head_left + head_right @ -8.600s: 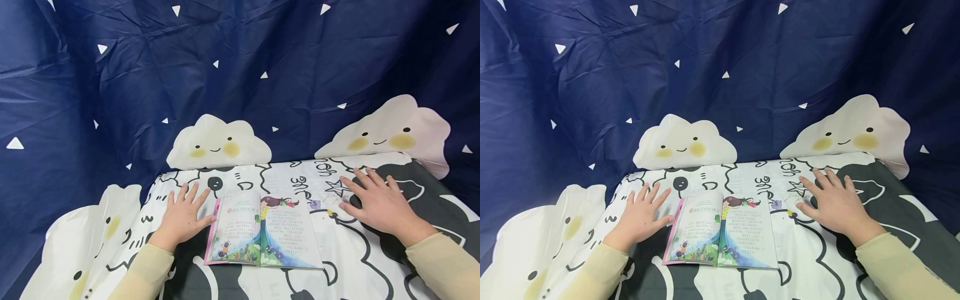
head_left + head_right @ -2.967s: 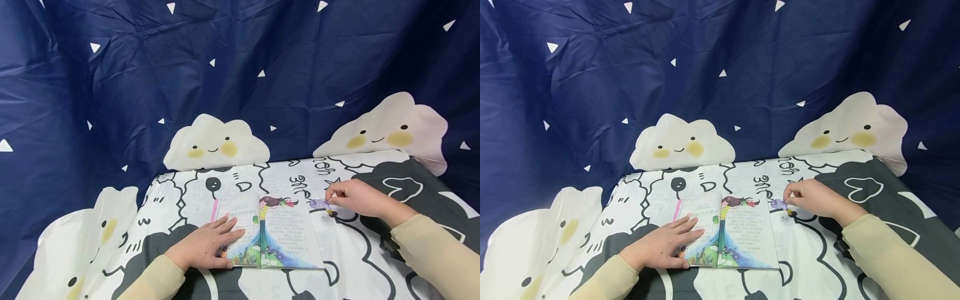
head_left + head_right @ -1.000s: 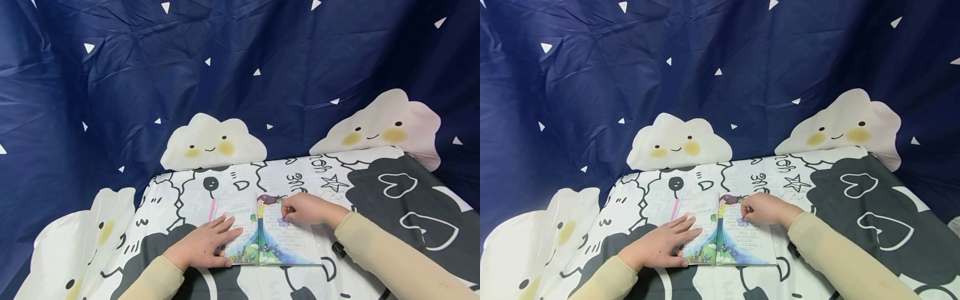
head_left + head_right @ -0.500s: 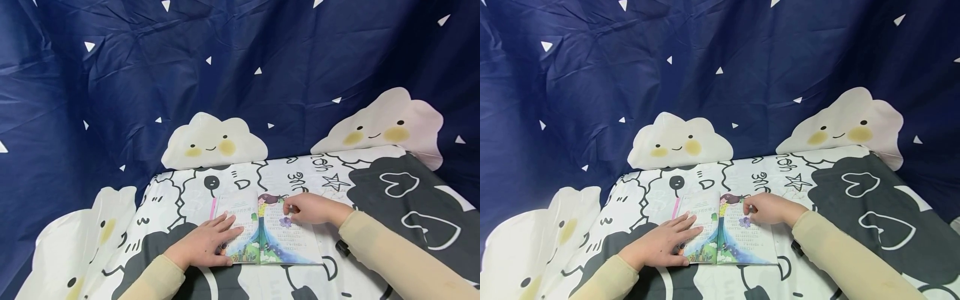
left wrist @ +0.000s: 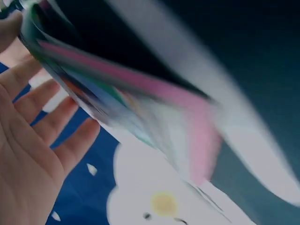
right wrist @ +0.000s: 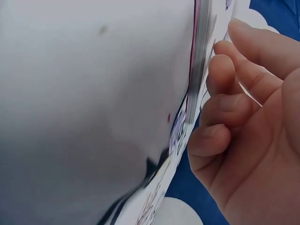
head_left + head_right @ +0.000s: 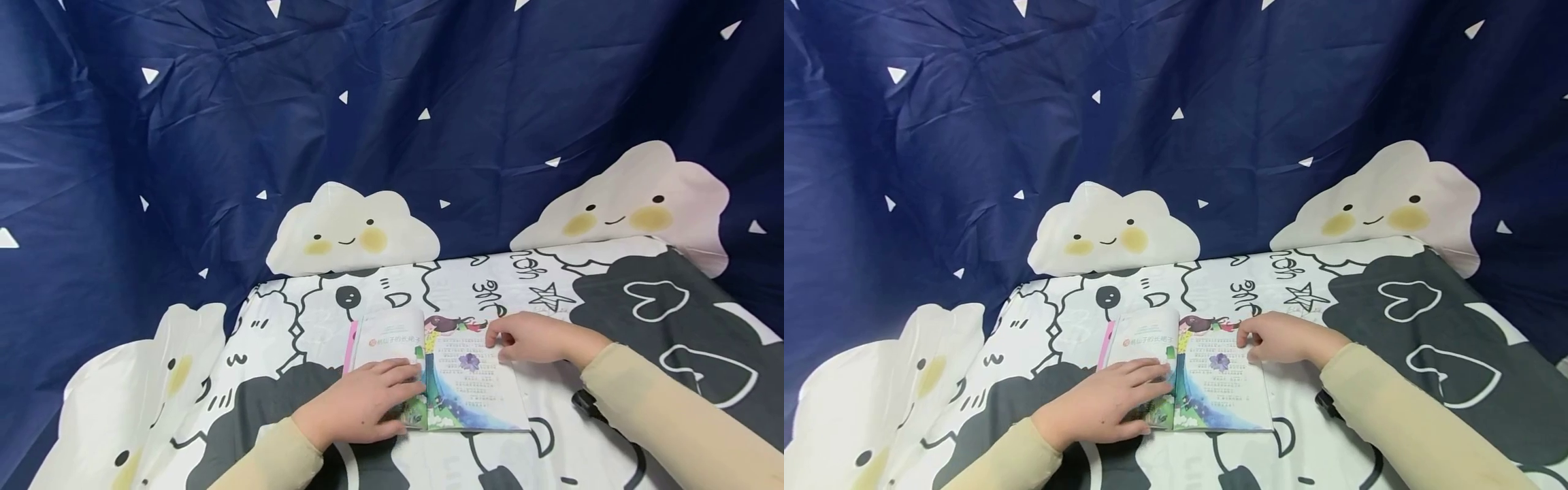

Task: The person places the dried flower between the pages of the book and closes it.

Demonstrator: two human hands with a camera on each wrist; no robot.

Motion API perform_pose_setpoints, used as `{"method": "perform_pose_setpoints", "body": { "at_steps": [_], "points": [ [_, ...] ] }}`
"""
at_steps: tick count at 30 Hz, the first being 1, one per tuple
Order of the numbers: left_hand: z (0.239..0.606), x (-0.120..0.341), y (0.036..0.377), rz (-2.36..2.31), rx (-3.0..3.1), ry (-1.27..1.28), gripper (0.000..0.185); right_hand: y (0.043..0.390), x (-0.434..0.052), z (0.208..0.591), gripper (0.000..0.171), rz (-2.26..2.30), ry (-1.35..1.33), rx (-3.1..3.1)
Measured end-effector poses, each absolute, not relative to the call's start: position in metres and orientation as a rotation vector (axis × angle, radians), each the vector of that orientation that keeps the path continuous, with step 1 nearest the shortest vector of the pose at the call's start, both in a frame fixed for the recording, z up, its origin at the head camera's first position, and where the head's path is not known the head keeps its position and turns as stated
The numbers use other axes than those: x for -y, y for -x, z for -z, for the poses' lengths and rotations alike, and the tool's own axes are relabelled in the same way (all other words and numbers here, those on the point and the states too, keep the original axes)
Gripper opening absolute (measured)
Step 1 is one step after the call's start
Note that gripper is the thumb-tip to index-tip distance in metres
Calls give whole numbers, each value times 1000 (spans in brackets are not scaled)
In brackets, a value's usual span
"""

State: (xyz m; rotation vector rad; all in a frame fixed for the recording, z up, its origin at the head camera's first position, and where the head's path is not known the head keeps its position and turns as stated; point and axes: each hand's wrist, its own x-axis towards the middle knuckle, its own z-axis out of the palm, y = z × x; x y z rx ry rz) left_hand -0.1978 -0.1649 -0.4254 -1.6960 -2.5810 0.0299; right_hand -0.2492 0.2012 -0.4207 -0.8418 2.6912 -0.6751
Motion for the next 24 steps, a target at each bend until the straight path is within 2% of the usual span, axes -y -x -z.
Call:
{"method": "perform_pose_setpoints", "body": {
  "at_steps": [10,24],
  "points": [
    [427,105,184,-203,2404,1627,40,243,-226,424,16,725,831,-2715],
    [432,89,186,-272,2397,1686,51,238,-247,423,14,746,774,-2722]
  ]
}}
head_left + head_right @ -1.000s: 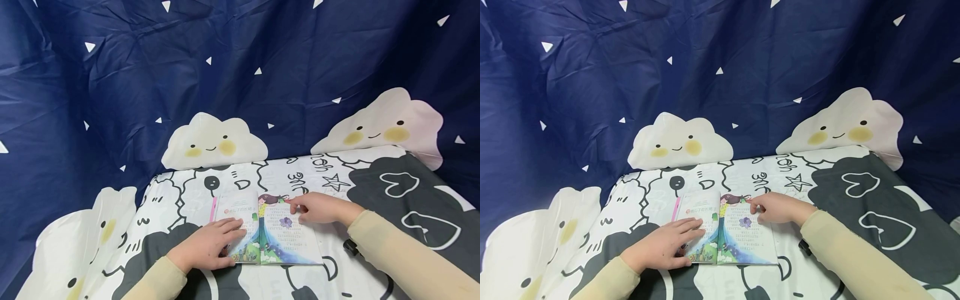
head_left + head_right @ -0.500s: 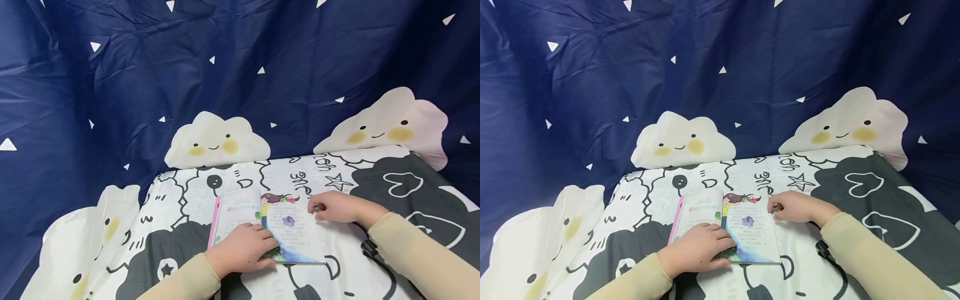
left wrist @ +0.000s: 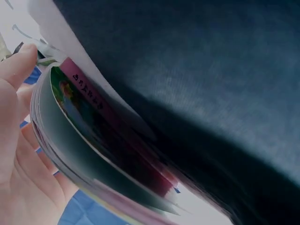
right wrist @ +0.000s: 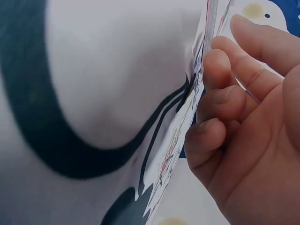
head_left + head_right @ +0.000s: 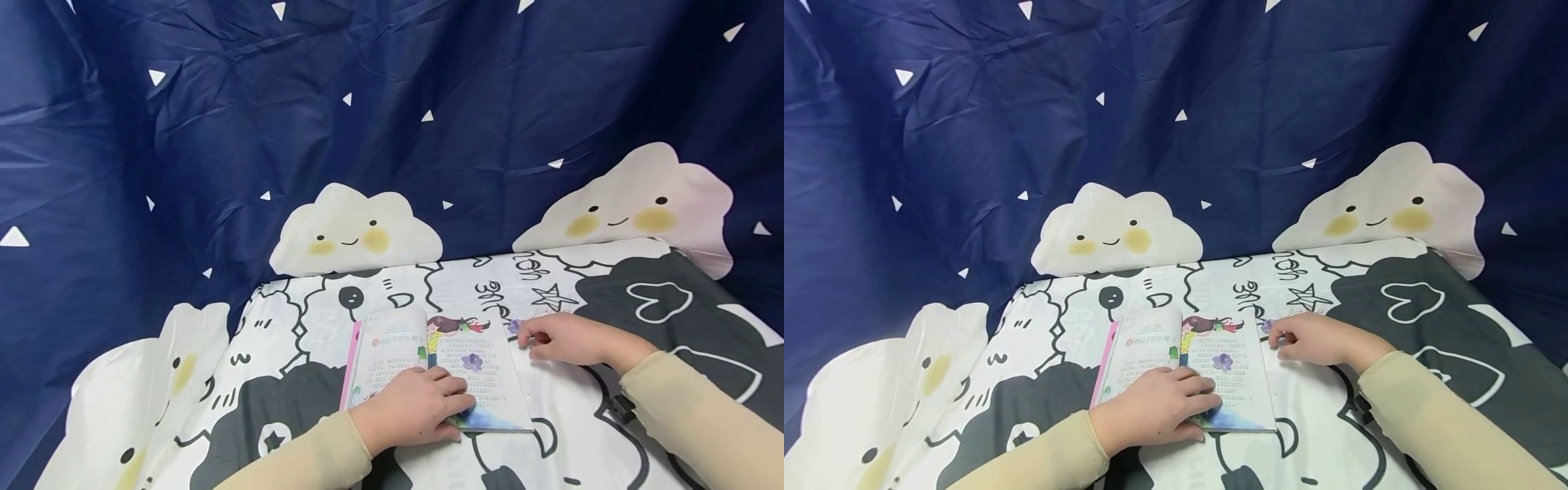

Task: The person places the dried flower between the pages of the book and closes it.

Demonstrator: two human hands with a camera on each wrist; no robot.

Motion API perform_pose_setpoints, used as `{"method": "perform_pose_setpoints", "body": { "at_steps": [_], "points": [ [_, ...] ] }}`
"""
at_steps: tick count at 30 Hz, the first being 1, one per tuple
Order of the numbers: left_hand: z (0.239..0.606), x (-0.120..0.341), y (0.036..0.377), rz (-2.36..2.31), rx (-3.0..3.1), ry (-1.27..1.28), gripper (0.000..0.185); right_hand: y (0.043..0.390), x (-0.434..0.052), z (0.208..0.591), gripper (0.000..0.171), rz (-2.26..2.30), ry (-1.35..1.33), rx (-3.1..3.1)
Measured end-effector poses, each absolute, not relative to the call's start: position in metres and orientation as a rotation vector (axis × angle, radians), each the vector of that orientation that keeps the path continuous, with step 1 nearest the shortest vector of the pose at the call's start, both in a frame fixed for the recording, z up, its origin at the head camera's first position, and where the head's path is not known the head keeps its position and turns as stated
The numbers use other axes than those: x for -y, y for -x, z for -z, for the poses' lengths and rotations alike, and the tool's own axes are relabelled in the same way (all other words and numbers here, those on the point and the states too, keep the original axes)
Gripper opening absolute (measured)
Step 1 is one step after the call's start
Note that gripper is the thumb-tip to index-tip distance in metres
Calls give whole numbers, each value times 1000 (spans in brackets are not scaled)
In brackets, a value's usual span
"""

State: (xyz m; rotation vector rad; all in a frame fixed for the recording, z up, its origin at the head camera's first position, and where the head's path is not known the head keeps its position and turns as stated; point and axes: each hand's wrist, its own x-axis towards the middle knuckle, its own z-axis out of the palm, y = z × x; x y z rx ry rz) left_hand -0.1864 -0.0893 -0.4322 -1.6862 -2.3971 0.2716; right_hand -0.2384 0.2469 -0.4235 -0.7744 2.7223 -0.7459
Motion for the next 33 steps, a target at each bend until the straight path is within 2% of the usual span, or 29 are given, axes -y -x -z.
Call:
{"method": "perform_pose_setpoints", "body": {
  "at_steps": [19,33],
  "points": [
    [434,88,189,-351,2470,1784,48,240,-254,425,10,720,752,-2731],
    [437,84,187,-206,2389,1737,33,239,-253,428,9,731,778,-2725]
  ]
}}
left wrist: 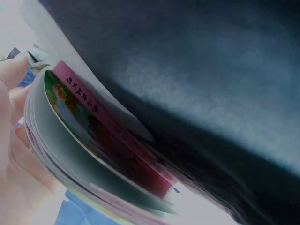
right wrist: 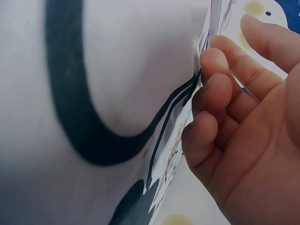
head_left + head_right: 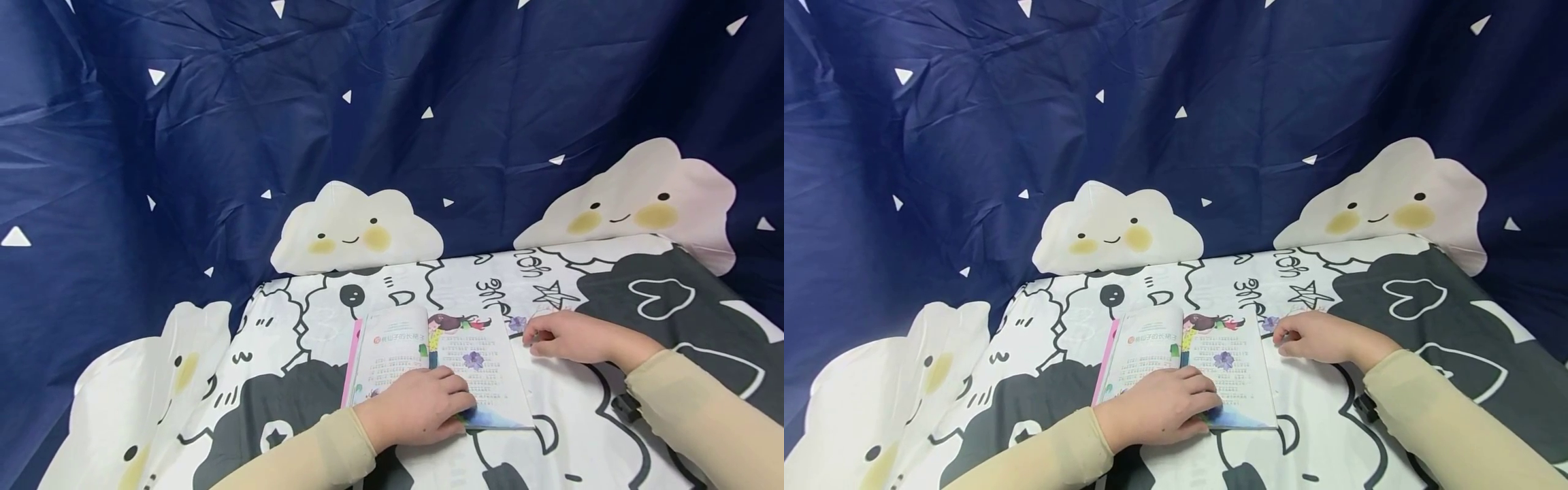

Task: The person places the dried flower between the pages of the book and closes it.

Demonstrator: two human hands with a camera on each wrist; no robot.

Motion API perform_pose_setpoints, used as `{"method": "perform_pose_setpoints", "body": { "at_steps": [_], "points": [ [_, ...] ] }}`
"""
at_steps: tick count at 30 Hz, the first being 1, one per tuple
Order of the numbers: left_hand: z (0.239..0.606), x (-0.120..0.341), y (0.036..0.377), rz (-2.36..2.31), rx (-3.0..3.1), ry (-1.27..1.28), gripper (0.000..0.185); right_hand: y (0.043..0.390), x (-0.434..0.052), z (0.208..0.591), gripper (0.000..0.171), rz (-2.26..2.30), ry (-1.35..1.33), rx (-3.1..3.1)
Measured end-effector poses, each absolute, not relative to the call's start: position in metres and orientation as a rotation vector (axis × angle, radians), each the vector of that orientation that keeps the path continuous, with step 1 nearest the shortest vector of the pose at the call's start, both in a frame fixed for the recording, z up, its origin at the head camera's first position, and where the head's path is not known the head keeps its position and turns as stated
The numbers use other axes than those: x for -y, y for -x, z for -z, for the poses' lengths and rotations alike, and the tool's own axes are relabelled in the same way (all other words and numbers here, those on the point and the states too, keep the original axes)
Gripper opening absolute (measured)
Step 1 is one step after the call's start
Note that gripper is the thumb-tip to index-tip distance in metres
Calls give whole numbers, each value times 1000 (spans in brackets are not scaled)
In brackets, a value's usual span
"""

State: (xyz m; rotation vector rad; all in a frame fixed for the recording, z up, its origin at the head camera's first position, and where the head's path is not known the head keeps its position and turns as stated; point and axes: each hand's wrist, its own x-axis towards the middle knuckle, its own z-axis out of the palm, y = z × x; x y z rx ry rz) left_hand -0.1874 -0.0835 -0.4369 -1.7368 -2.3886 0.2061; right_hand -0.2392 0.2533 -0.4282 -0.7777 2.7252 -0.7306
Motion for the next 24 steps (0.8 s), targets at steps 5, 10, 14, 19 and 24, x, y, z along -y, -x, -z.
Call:
{"method": "perform_pose_setpoints", "body": {
  "at_steps": [5,10,14,19,24],
  "points": [
    [438,83,186,-227,2386,1724,26,239,-252,427,8,730,787,-2722],
    [437,82,183,-219,2430,1689,22,239,-251,427,7,720,805,-2722],
    [435,78,181,-243,2477,1659,26,240,-251,427,7,715,812,-2726],
    [437,70,182,-310,2439,1638,33,239,-251,428,7,731,803,-2723],
    [439,68,185,-304,2426,1642,31,240,-252,429,8,735,811,-2719]
  ]
}}
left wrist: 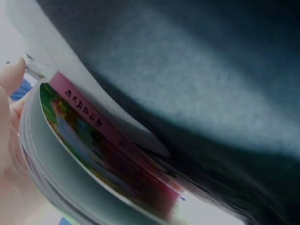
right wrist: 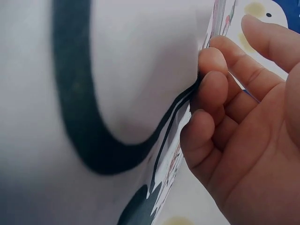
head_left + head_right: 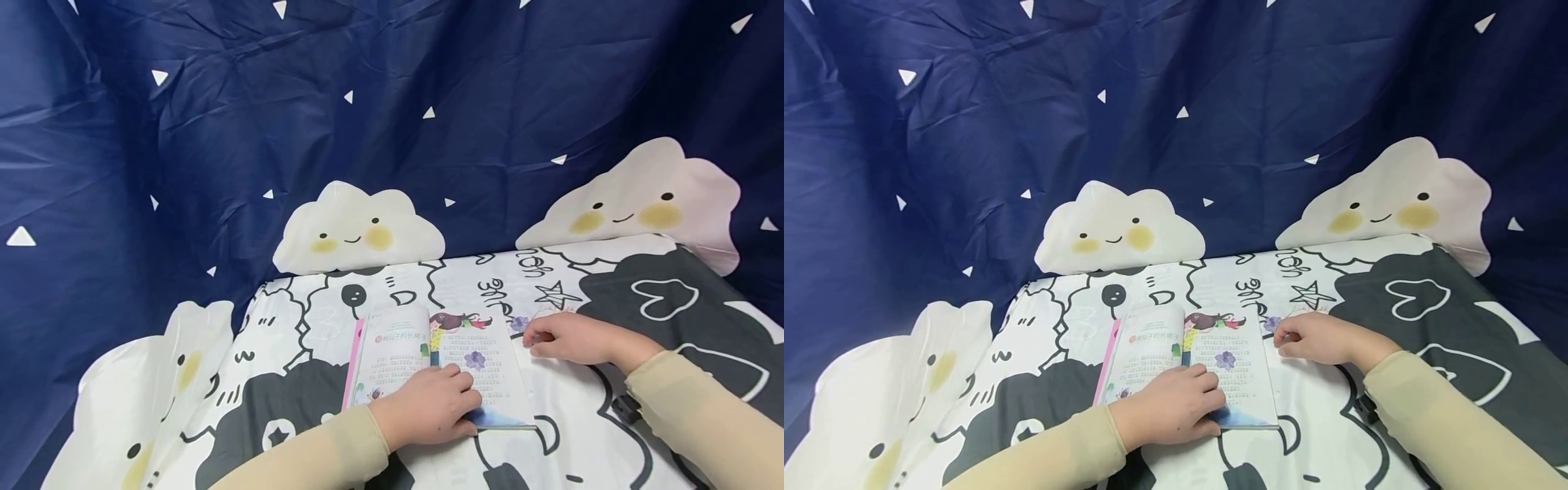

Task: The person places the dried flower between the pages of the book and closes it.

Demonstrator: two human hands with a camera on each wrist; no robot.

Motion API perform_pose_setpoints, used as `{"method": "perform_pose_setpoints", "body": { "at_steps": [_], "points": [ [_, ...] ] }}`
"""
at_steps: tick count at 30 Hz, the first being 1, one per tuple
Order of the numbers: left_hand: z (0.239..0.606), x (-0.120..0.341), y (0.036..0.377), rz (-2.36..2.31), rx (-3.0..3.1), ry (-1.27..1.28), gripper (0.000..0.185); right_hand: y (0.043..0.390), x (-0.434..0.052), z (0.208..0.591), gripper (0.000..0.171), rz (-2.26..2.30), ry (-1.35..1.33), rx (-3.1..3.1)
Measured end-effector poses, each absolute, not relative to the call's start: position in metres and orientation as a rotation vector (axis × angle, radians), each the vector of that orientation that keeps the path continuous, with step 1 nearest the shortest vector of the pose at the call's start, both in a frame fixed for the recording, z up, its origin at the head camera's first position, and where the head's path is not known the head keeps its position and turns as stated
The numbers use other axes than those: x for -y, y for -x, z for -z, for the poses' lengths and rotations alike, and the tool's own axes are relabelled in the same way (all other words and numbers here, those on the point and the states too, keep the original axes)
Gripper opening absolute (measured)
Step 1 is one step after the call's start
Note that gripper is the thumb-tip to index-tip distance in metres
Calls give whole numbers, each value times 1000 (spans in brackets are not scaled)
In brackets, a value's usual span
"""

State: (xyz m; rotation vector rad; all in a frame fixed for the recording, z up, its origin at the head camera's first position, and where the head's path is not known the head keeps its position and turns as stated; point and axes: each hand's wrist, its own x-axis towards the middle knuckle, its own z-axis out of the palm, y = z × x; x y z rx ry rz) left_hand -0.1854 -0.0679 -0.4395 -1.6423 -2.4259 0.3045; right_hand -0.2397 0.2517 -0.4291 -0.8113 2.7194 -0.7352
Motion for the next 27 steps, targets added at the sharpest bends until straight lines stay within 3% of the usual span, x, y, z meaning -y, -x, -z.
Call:
{"method": "perform_pose_setpoints", "body": {
  "at_steps": [11,27],
  "points": [
    [438,67,184,-281,2465,1651,13,237,-251,429,7,744,827,-2728],
    [438,65,186,-210,2458,1613,11,232,-244,429,7,805,859,-2688]
  ]
}}
